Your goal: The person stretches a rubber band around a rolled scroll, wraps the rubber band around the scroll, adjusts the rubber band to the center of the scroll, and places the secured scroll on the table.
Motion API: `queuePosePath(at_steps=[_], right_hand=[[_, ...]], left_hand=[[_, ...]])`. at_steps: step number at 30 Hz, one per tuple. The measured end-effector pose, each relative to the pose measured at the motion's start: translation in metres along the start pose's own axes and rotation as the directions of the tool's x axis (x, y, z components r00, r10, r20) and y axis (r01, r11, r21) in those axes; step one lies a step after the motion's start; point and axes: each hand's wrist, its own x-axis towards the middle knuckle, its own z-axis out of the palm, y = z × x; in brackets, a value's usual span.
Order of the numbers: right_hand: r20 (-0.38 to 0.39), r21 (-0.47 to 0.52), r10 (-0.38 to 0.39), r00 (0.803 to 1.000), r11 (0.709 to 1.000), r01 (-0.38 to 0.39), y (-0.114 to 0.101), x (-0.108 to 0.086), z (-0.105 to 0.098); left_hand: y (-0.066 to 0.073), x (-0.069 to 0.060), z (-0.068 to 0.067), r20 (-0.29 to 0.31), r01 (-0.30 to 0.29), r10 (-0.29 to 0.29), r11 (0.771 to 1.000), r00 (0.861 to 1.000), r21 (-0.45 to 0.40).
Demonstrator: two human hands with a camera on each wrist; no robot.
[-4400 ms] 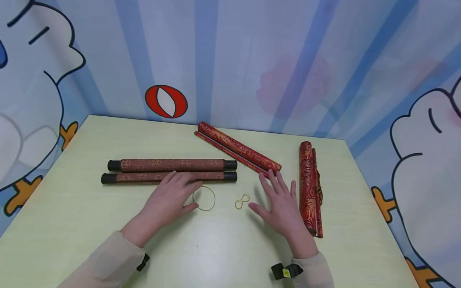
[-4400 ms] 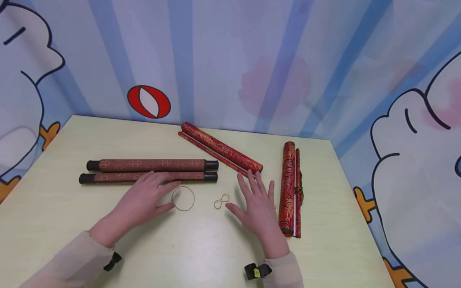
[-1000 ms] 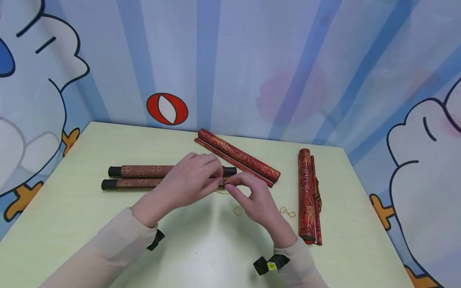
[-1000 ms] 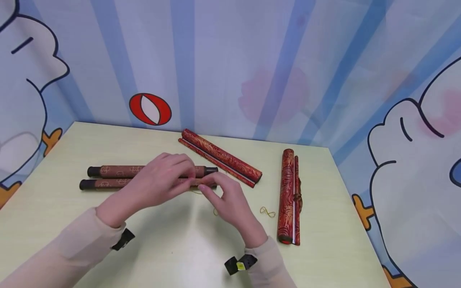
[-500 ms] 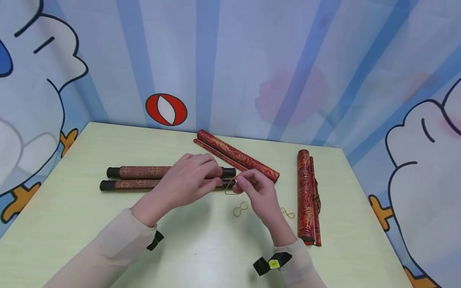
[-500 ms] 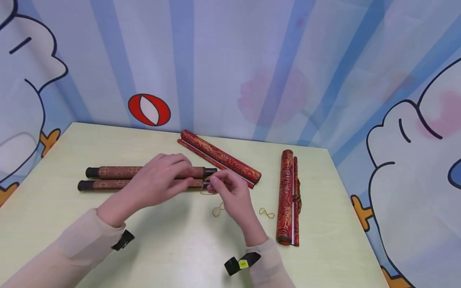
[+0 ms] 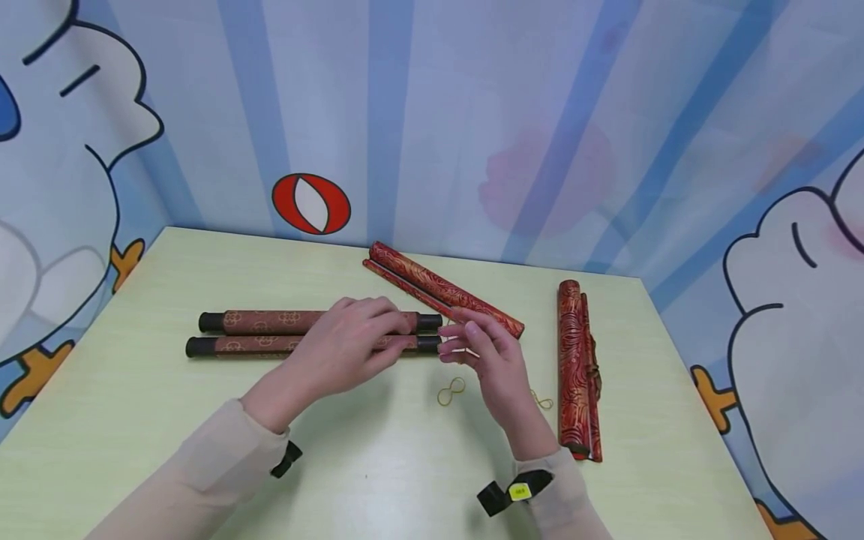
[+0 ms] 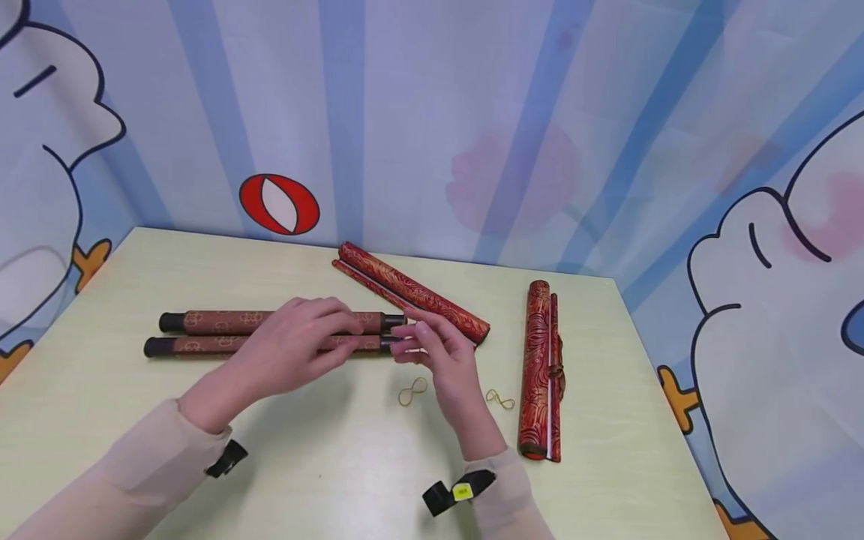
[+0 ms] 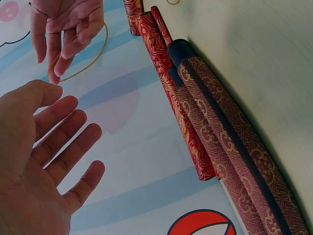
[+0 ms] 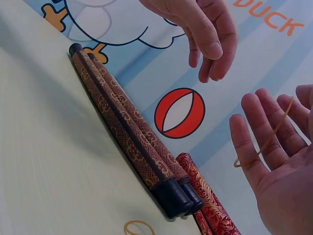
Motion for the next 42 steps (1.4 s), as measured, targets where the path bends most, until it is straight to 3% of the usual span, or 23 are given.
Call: queuePosePath(at_steps=[7,13,16,22,30,38,42], right_hand=[[0.095,-0.106,-0.059,0.994,0.992,0.069,-0.002,0.001,-0.002],[0.175,-0.217,-0.158,0.972,0.956,0.195,-0.001,0.000,-0.005],[0.200,-0.232,-0.172,0.965,0.948,0.217,-0.002,-0.002,-0.007],[0.180,-0.251,-0.154,0.972,0.948,0.197,-0.004,-0.001,-0.008],[0.113,-0.431,-0.153,0.982,0.883,0.187,-0.004,-0.003,-0.011],[0.097,-0.386,-0.144,0.985,0.907,0.171,-0.004,-0.003,-0.017],[0.093,-0.392,-0.148,0.985,0.903,0.173,-0.006,-0.004,-0.020]], left_hand=[[-0.002,-0.004,0.003,0.002,0.000,0.000,1.000,1.000,-0.002],[-0.001,-0.007,0.005,0.020,0.012,-0.012,1.000,1.000,-0.005],[-0.001,-0.007,0.005,0.036,0.019,-0.019,1.000,0.999,-0.003],[-0.001,-0.007,0.005,0.033,0.009,-0.010,1.000,0.999,0.012],[-0.006,-0.009,0.005,0.013,0.003,-0.003,1.000,1.000,0.011],[-0.018,-0.009,0.003,0.057,0.029,-0.033,0.997,0.998,0.068],[-0.026,-0.008,-0.001,0.063,0.051,-0.056,0.996,0.996,0.077]])
